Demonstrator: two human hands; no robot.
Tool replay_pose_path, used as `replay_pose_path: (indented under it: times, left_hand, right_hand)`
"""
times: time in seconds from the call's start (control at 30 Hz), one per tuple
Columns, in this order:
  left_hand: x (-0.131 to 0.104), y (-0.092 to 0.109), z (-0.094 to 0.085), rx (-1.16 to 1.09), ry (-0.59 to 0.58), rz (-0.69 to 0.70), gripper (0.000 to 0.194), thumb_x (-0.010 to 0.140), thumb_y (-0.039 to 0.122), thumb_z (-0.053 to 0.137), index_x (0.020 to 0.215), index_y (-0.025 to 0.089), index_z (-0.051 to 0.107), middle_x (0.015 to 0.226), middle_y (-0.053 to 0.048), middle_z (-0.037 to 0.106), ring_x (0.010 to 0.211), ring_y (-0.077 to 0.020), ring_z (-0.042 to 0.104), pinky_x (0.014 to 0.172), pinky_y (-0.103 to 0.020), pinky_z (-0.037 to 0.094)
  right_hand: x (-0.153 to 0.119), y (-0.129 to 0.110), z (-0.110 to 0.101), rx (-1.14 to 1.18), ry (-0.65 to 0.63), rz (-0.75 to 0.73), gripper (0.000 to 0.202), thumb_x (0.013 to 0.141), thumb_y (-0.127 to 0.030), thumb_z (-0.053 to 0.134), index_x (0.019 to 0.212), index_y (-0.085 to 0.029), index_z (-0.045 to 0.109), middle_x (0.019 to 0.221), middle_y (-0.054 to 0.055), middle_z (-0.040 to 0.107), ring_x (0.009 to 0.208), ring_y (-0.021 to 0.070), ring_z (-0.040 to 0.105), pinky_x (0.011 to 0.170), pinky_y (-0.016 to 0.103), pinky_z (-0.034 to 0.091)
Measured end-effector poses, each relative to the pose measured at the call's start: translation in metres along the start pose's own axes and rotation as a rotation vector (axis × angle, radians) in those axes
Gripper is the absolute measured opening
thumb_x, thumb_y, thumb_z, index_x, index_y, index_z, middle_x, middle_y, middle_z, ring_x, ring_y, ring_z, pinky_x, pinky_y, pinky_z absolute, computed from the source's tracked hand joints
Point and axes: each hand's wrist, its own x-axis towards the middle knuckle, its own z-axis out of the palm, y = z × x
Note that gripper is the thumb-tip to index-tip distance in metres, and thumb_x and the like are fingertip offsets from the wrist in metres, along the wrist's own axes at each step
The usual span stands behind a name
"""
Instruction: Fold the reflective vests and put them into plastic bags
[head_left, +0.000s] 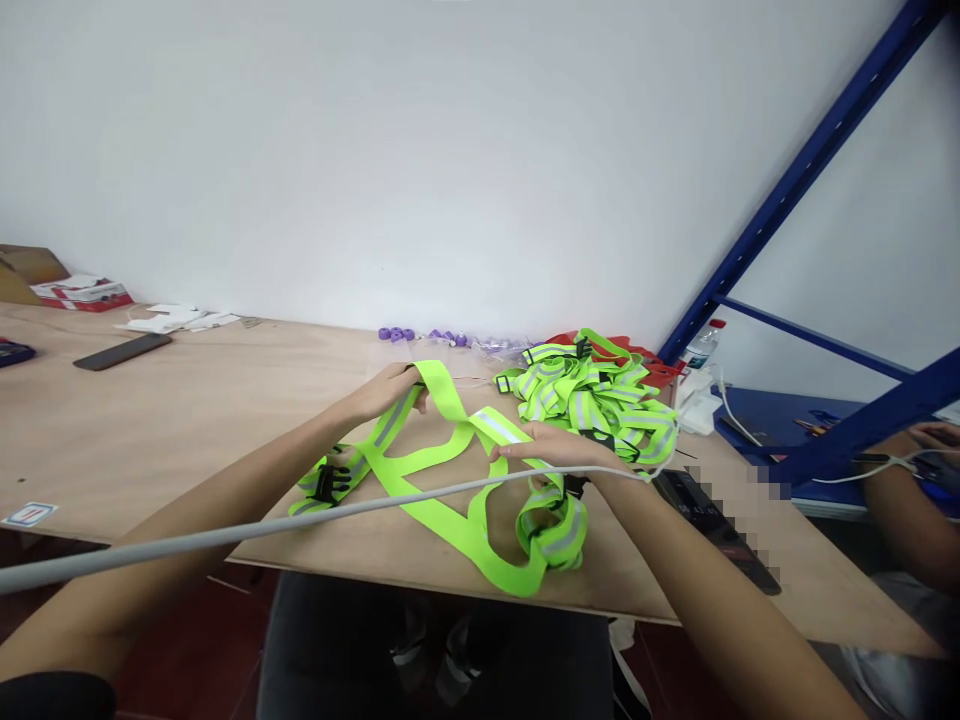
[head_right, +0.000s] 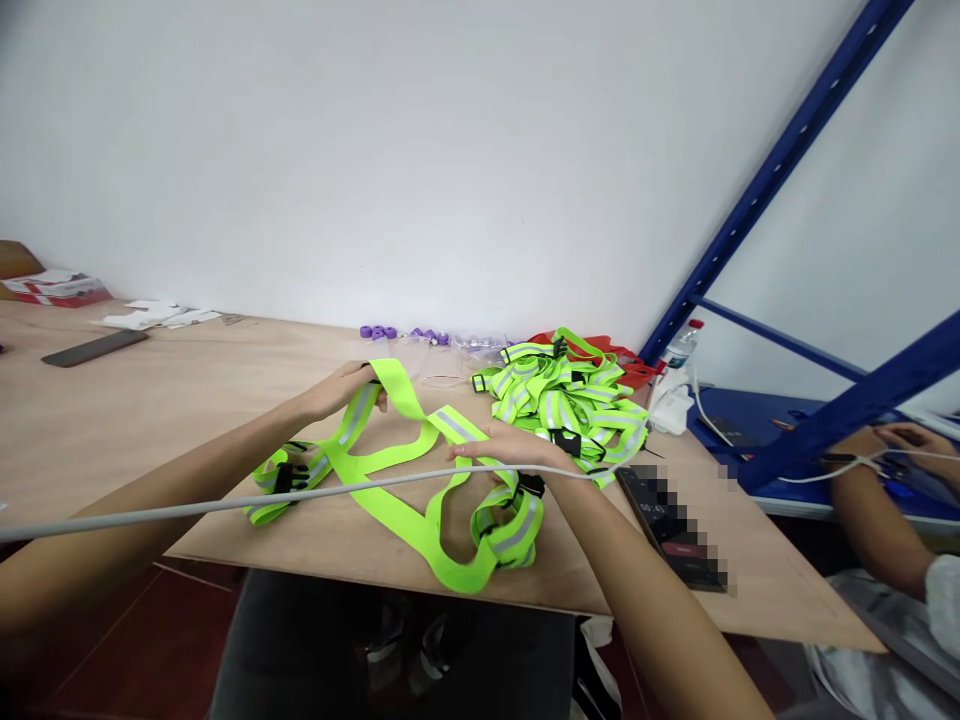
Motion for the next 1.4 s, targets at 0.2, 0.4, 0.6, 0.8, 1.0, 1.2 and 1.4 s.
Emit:
replay_pose_path:
  times: [0.2, 0.4, 0.6, 0.8, 1.0, 1.2, 1.4]
  left_hand:
    - [-0.009, 0.019, -0.032, -0.098, -0.362, -0.099, 0.029, 0.077, 0.036, 0.075, 0.094, 0.018, 0.061, 0.077, 0.0, 0.058, 0.064, -0.0139, 0.058, 0.061, -0.026, 0.053]
    - [-0.02, 0.031, -0.07, -0.171, -0.656, -0.079, 0.042, 0.065, 0.044, 0.086, 0.094, 0.017, 0.072, 0.068, 0.001, 0.054, 0.062, -0.0139, 0.05, 0.058, -0.024, 0.045]
    - [-0.021, 0.039, -0.072, -0.017, -0.509, -0.077, 0.037, 0.064, 0.043, 0.086, 0.08, 0.017, 0.065, 0.066, 0.003, 0.053, 0.059, -0.012, 0.048, 0.053, -0.021, 0.037]
    - [-0.025, 0.043, -0.069, 0.145, -0.518, -0.037, 0.036, 0.068, 0.042, 0.085, 0.087, 0.018, 0.066, 0.075, 0.002, 0.058, 0.068, -0.0138, 0.052, 0.058, -0.019, 0.039]
    - [-0.032, 0.047, -0.073, 0.275, -0.516, -0.052, 0.025, 0.082, 0.042, 0.072, 0.09, 0.019, 0.067, 0.08, 0.0, 0.06, 0.072, -0.0163, 0.052, 0.063, -0.022, 0.039]
    - [-0.03, 0.04, -0.073, 0.399, -0.429, -0.037, 0.024, 0.084, 0.042, 0.064, 0.089, 0.019, 0.064, 0.087, -0.003, 0.065, 0.079, -0.0192, 0.057, 0.067, -0.023, 0.04]
    - [-0.032, 0.043, -0.071, 0.83, 0.038, 0.07, 0.015, 0.085, 0.032, 0.052, 0.097, 0.023, 0.057, 0.078, -0.002, 0.063, 0.068, -0.0212, 0.056, 0.062, -0.027, 0.032]
  right_hand:
    - [0.003, -0.003, -0.004, 0.494, 0.179, -0.276, 0.03, 0.075, -0.042, 0.079, 0.093, -0.018, 0.077, 0.082, 0.004, 0.073, 0.076, 0.0199, 0.068, 0.076, 0.033, 0.054]
    - [-0.008, -0.008, -0.017, 0.738, 0.229, -0.38, 0.025, 0.066, -0.029, 0.084, 0.089, -0.021, 0.078, 0.09, 0.004, 0.077, 0.079, 0.0189, 0.071, 0.072, 0.03, 0.057]
    - [-0.008, -0.002, -0.007, 0.551, 0.083, -0.279, 0.035, 0.077, -0.04, 0.077, 0.104, -0.018, 0.076, 0.118, 0.013, 0.074, 0.083, 0.0213, 0.074, 0.055, 0.025, 0.055]
    - [-0.005, 0.021, 0.009, 0.033, 0.078, -0.231, 0.028, 0.081, -0.031, 0.067, 0.102, -0.015, 0.075, 0.108, 0.01, 0.077, 0.105, 0.0262, 0.071, 0.098, 0.042, 0.054]
    - [-0.028, 0.017, 0.025, -0.308, -0.078, -0.275, 0.038, 0.074, -0.011, 0.062, 0.106, -0.025, 0.076, 0.111, 0.002, 0.075, 0.101, 0.0248, 0.069, 0.093, 0.039, 0.055]
    - [-0.031, 0.004, 0.041, -0.247, -0.037, -0.311, 0.017, 0.089, -0.034, 0.063, 0.087, -0.023, 0.076, 0.09, 0.001, 0.073, 0.083, 0.021, 0.066, 0.078, 0.032, 0.053]
    - [-0.028, 0.005, 0.011, 0.222, 0.239, -0.238, 0.03, 0.081, -0.05, 0.068, 0.081, -0.02, 0.069, 0.079, 0.005, 0.072, 0.074, 0.023, 0.065, 0.067, 0.033, 0.05]
